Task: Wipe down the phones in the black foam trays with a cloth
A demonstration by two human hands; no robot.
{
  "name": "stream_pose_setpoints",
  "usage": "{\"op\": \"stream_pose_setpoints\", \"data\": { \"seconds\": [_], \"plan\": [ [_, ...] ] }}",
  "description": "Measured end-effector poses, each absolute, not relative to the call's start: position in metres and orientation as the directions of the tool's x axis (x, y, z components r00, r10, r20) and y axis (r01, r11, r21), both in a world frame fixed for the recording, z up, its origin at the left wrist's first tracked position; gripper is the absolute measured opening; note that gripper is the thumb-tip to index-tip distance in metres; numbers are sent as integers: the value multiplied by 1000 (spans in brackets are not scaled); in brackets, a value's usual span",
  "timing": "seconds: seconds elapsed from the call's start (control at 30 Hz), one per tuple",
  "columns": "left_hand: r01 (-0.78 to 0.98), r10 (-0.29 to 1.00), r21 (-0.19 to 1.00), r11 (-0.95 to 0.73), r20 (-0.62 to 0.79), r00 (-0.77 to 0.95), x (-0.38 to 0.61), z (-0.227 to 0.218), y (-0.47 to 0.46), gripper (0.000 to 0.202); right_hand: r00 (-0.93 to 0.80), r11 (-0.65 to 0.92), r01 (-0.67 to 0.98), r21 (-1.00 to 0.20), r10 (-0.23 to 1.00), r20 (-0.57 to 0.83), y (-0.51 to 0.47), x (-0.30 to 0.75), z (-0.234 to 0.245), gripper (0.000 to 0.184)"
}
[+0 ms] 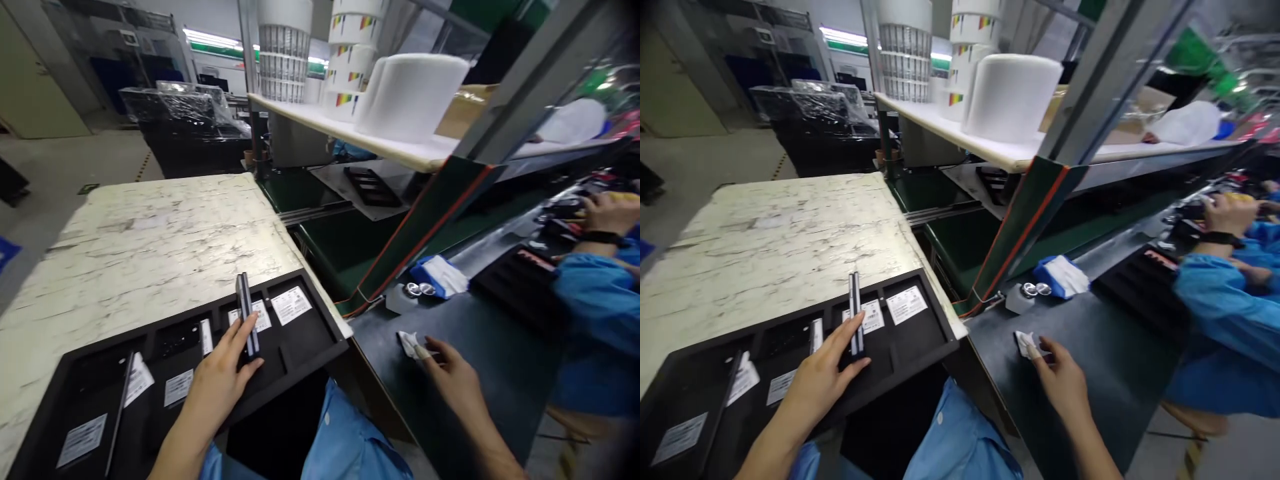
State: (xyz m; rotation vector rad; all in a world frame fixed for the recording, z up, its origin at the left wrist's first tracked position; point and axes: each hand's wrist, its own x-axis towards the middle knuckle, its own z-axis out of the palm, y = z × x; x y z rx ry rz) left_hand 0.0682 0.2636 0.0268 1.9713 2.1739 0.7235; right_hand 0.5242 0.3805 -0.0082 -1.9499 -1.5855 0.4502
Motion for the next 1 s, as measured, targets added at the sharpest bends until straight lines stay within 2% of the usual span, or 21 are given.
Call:
{"op": "stream_pose_setpoints", "data": {
  "seconds": [0.13, 0.37, 0.47, 0.6, 0.67, 0.77, 1.0],
  "plan": [
    [910, 968, 410, 55, 200, -149, 68, 29, 263, 66, 200, -92, 782, -616, 974, 109, 385, 522, -26, 53],
    [912, 962, 405, 63, 217, -163, 66, 21, 262, 61, 74, 82, 733, -675, 977, 199, 395, 511, -27, 34],
    [910, 964, 407, 82, 198, -176, 64, 16, 264, 60, 94, 118, 711, -694, 961, 259, 403, 517, -12, 39],
    [910, 965, 395, 128, 164, -207, 65, 15, 265, 60, 210, 173, 692, -701, 881, 424, 433, 520, 29, 52],
    [910, 966, 395, 128, 157, -204, 66, 15, 264, 60, 185, 208, 728, -653, 858, 479, 455, 517, 48, 52],
    [910, 971, 397, 118, 148, -190, 67, 15, 264, 60, 83, 230, 797, -558, 874, 479, 484, 509, 62, 45],
    [904, 966, 411, 120, 161, -202, 69, 21, 262, 66, 46, 170, 869, -464, 907, 418, 499, 506, 53, 43]
  ]
}}
